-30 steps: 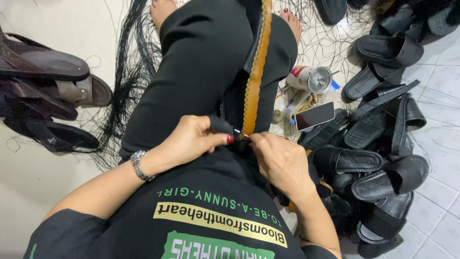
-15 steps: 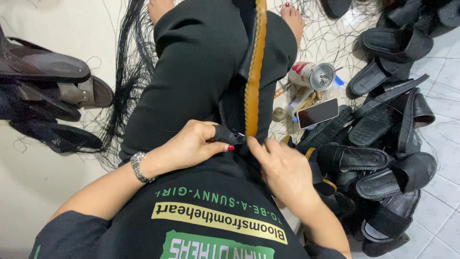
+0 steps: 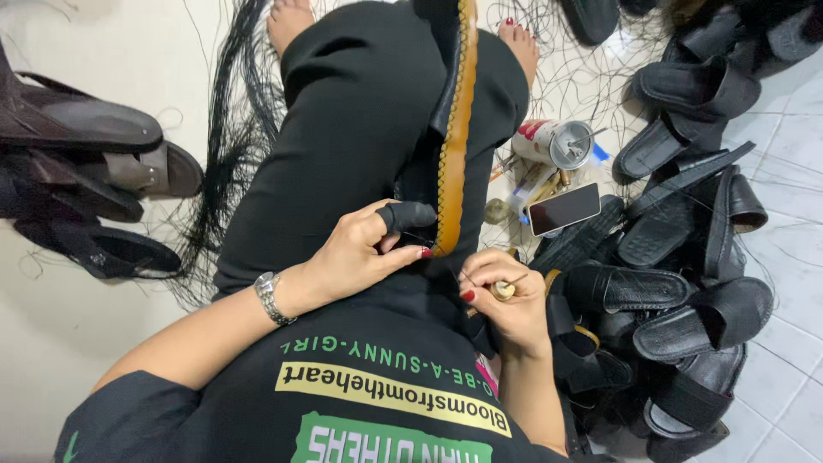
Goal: The person sits on the floor and sews a black shoe using a needle and thread. They repeatedly push the needle through the shoe's sole and pull the thread tight to secure the stitching.
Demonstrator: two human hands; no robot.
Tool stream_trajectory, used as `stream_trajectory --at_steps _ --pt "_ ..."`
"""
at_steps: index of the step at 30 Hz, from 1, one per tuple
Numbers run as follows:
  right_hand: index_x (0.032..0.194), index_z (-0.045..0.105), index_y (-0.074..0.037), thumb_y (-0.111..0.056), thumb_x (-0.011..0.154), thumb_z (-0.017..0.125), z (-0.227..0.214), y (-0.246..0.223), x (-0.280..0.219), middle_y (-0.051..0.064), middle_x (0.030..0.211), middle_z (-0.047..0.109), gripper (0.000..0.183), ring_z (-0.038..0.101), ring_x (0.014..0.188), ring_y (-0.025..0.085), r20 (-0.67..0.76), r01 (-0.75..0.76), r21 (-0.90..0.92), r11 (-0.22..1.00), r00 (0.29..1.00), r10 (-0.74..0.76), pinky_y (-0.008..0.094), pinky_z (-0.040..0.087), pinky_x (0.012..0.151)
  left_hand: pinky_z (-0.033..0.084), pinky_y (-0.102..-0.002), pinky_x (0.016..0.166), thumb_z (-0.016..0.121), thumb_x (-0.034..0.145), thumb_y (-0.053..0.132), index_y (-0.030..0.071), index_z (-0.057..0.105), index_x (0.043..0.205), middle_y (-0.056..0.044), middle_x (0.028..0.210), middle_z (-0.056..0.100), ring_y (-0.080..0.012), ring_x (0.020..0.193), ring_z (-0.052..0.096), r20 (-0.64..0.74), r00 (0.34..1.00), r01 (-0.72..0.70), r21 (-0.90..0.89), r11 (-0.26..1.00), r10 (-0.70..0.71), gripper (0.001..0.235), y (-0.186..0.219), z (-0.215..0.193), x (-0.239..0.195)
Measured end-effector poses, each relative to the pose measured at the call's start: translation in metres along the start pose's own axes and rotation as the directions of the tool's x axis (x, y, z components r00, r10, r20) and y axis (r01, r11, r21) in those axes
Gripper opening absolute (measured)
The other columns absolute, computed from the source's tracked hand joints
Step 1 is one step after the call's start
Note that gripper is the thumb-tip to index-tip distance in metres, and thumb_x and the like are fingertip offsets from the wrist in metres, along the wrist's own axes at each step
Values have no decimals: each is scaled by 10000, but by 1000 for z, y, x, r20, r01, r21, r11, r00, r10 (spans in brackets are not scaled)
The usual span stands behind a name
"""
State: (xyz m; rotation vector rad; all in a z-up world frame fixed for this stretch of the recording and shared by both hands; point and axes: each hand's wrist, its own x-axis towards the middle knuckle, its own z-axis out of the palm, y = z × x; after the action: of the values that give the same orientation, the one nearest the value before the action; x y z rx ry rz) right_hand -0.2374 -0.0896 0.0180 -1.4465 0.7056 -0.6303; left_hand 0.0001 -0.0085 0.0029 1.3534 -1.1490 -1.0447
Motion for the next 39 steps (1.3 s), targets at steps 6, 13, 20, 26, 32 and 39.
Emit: stream_trajectory --at_steps 6,13,20,26,32,39 --pt "718 744 66 21 674 863 2 21 -8 243 797 676 135 635 651 223 5 31 314 949 999 -35 304 535 583 489 -276 462 848 803 151 45 672 1261 -5 607 498 -151 480 556 -39 999 33 -12 999 -33 502 7 7 1" --pt "785 720 41 10 779 789 -43 40 -29 164 684 669 76 540 553 164 -145 -35 32 999 989 39 286 436 504 572 -485 587 722 871 425 -101 442 1428 -230 789 693 -397 684 709 144 990 -73 457 886 7 815 15 21 -2" --pt "995 730 -79 -79 819 780 -168 170 -169 118 960 673 182 612 892 193 -734 -591 -106 800 589 339 300 470 786 552 -449 551 734 729 740 -110 631 1139 -212 741 671 -381 628 710 107 989 -23 796 605 -104 949 -20 43 12" --pt "1429 549 39 26 937 553 -94 21 -105 364 1145 629 491 586 1120 547 -366 -454 -583 674 887 280 587 464 952 531 -461 535 699 774 592 21 675 787 -164 613 639 -386 584 688 5 993 75 733 676 -115 572 -1 17 -8" --pt "1439 573 -48 -115 966 583 30 -19 -28 174 962 727 478 711 827 378 76 29 -443 896 997 5 402 552 764 543 -507 654 621 793 579 18 694 873 -177 720 699 -438 720 697 119 923 206 653 729 -367 571 22 -11 -42" --pt "1358 636 -24 -71 773 867 66 4 0 175 1262 708 631 669 1168 263 -95 -48 -262 964 995 23 380 513 997 551 -306 758 874 709 274 -103 553 892 -128 753 515 -223 843 645 298 808 548 -59 835 -509 528 -19 -17 -58"
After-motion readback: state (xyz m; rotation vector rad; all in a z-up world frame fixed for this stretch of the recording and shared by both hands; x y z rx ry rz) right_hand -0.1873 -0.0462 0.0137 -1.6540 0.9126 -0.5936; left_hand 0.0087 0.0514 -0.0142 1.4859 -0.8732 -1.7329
